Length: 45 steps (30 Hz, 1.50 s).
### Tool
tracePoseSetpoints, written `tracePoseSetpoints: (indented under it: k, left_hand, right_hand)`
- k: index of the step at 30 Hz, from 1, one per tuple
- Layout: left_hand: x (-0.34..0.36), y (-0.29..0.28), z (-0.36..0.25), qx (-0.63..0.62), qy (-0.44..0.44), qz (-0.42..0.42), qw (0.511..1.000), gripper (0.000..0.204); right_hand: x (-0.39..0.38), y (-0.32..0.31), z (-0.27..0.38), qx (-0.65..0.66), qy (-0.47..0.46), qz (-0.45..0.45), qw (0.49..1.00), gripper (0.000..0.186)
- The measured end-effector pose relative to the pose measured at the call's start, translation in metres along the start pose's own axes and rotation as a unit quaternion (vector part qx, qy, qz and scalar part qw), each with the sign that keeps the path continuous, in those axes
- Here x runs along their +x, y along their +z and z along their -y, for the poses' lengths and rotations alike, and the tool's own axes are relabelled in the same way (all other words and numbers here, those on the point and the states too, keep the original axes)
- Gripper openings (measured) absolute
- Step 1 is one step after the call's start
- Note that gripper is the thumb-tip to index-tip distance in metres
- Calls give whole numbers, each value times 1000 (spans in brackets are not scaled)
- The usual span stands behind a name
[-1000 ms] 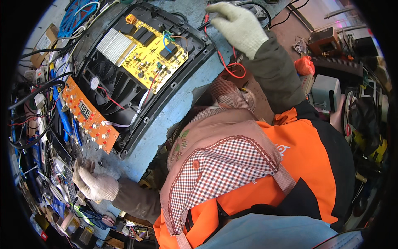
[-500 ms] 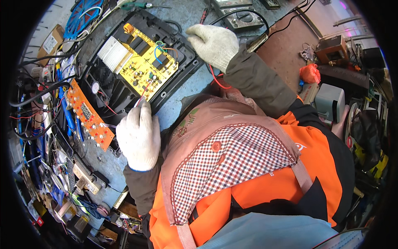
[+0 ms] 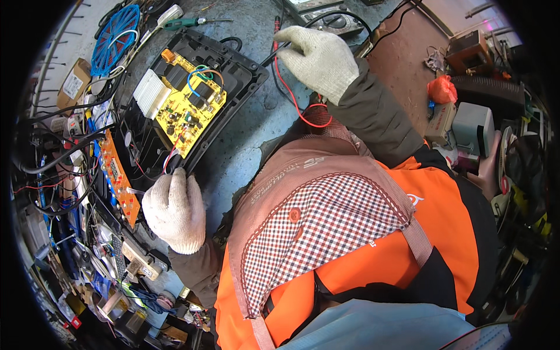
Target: The person removes a blue fan cover from an open electronic device, then uses a screwdriver to unscrew components on the circuit board. They connect multimeter probes to test points on the board and adjust connections while observing readings.
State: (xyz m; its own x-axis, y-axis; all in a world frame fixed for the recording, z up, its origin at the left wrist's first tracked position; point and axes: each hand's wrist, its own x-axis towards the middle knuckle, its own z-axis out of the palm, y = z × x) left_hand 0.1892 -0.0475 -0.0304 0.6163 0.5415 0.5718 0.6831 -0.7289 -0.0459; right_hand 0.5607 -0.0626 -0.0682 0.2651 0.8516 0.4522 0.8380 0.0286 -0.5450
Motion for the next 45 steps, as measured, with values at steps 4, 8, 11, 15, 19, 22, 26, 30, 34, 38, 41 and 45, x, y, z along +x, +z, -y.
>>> tracePoseSetpoints:
  k: [4, 8, 11, 15, 19, 22, 26, 30, 34, 38, 41, 45]
  left_hand:
    - [9, 7, 3, -22, 8, -22, 999, 28]
    - [7, 16, -1, -33, 5, -9, 999, 27]
    - [-10, 28, -4, -58, -19, 34, 998, 27]
    - [-15, 34, -9, -62, -45, 101, 992, 23]
    - [2, 18, -23, -90, -27, 103, 990, 27]
    - [16, 13, -35, -196, -2, 91, 976, 36]
    - [70, 22, -69, -243, 67, 132, 959, 52]
    - [82, 38, -79, -311, 114, 233, 914, 55]
    - [61, 63, -80, -379, 64, 212, 899, 37]
    - [74, 49, -85, -414, 45, 168, 893, 27]
    - [70, 41, -79, -445, -37, 173, 878, 27]
    - [58, 38, -69, -515, -133, 154, 832, 27]
  right_hand:
    - [0, -3, 27, -115, 67, 185, 974, 51]
    - [-25, 10, 18, -111, 23, 170, 979, 51]
    - [-36, -5, 7, -72, 15, 130, 989, 49]
    - [-47, -60, -4, 199, 135, 162, 957, 55]
    - [-67, -65, -10, 367, 149, 117, 911, 45]
    - [-75, -51, 4, 366, 42, 48, 929, 35]
    - [-73, -49, 41, 317, -144, 140, 927, 32]
    - [-68, -37, 66, 344, -305, 123, 880, 30]
    - [-76, -37, 40, 476, -111, 128, 863, 32]
    - [-57, 0, -7, 35, -64, 8, 997, 33]
    - [-45, 9, -7, -85, -100, 91, 987, 36]
    - [-32, 12, -6, -134, -119, 135, 974, 29]
